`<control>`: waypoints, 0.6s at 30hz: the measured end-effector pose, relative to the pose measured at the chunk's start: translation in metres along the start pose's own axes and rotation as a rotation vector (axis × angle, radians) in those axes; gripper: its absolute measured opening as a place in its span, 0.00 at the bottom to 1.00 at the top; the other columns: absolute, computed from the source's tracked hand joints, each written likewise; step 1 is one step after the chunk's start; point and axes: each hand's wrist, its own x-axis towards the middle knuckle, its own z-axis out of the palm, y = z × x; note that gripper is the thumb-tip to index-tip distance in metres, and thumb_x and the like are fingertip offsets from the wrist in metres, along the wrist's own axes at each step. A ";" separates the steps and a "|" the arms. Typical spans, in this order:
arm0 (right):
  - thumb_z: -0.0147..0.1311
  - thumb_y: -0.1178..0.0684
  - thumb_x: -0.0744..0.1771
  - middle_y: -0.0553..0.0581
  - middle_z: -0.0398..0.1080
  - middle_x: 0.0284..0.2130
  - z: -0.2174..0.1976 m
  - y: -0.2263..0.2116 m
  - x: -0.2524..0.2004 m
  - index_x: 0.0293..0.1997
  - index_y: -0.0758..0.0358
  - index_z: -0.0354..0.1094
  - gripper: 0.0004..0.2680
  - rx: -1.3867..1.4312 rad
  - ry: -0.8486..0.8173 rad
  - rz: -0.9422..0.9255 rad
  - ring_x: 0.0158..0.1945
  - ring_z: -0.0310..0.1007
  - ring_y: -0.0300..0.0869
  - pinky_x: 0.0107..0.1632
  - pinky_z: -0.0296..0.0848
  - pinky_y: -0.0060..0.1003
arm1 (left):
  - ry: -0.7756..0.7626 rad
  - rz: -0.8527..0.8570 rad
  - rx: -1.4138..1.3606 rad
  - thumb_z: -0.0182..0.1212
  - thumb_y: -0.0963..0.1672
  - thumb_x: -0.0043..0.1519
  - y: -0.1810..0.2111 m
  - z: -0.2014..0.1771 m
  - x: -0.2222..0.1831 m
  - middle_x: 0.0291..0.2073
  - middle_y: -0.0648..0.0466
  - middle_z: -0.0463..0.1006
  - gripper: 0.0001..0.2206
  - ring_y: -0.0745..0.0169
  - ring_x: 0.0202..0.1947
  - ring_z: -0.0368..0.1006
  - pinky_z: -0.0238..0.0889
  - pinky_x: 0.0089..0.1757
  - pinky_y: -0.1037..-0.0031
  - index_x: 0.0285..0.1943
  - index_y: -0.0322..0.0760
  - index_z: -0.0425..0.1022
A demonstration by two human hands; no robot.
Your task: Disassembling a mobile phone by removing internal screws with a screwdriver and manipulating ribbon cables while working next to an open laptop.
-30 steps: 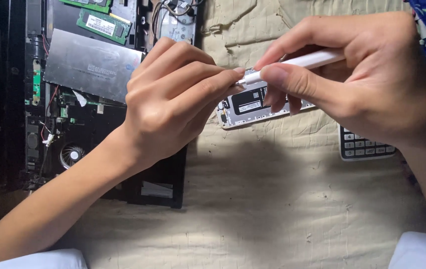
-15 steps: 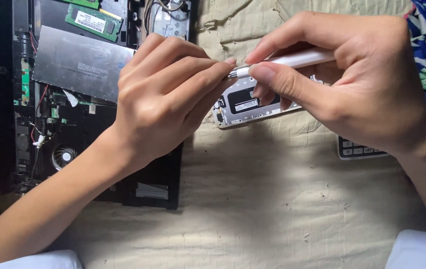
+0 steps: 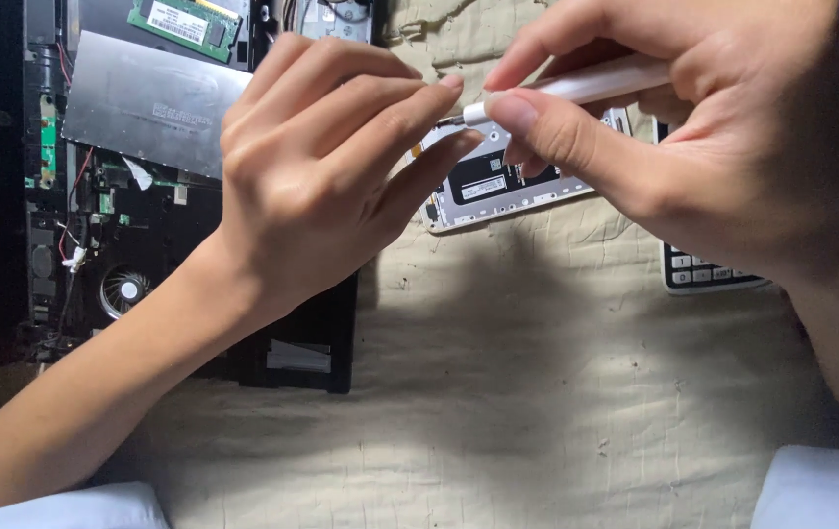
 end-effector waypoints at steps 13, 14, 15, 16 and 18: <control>0.58 0.59 0.72 0.55 0.66 0.26 0.007 0.001 -0.011 0.40 0.62 0.65 0.06 -0.362 -0.215 -0.263 0.25 0.65 0.49 0.32 0.62 0.43 | -0.439 0.045 0.014 0.75 0.46 0.84 -0.012 -0.056 0.005 0.40 0.52 0.77 0.11 0.48 0.39 0.73 0.60 0.37 0.59 0.59 0.34 0.80; 0.58 0.59 0.72 0.55 0.66 0.26 0.013 0.002 -0.010 0.40 0.62 0.65 0.06 -0.354 -0.218 -0.262 0.25 0.65 0.49 0.32 0.62 0.43 | -0.445 0.039 0.011 0.75 0.46 0.84 -0.014 -0.055 0.006 0.40 0.52 0.77 0.11 0.48 0.39 0.73 0.60 0.37 0.59 0.59 0.34 0.80; 0.57 0.60 0.71 0.54 0.66 0.25 0.018 0.004 -0.009 0.40 0.61 0.64 0.05 -0.408 -0.236 -0.266 0.23 0.64 0.49 0.28 0.62 0.43 | -0.535 -0.021 -0.023 0.69 0.41 0.78 -0.017 -0.055 0.008 0.35 0.51 0.75 0.06 0.47 0.33 0.69 0.57 0.34 0.58 0.50 0.34 0.76; 0.56 0.60 0.70 0.53 0.66 0.24 0.022 0.006 -0.007 0.40 0.60 0.64 0.04 -0.468 -0.252 -0.274 0.21 0.64 0.50 0.24 0.61 0.43 | -0.620 -0.078 -0.054 0.62 0.35 0.71 -0.020 -0.054 0.010 0.31 0.50 0.72 0.07 0.46 0.28 0.65 0.54 0.31 0.58 0.40 0.34 0.72; 0.56 0.55 0.71 0.53 0.67 0.25 0.032 0.009 -0.005 0.42 0.59 0.62 0.05 -0.543 -0.275 -0.241 0.23 0.67 0.50 0.23 0.63 0.46 | -0.647 -0.092 -0.039 0.61 0.36 0.69 -0.023 -0.049 0.008 0.29 0.50 0.72 0.07 0.46 0.27 0.65 0.55 0.31 0.58 0.38 0.33 0.70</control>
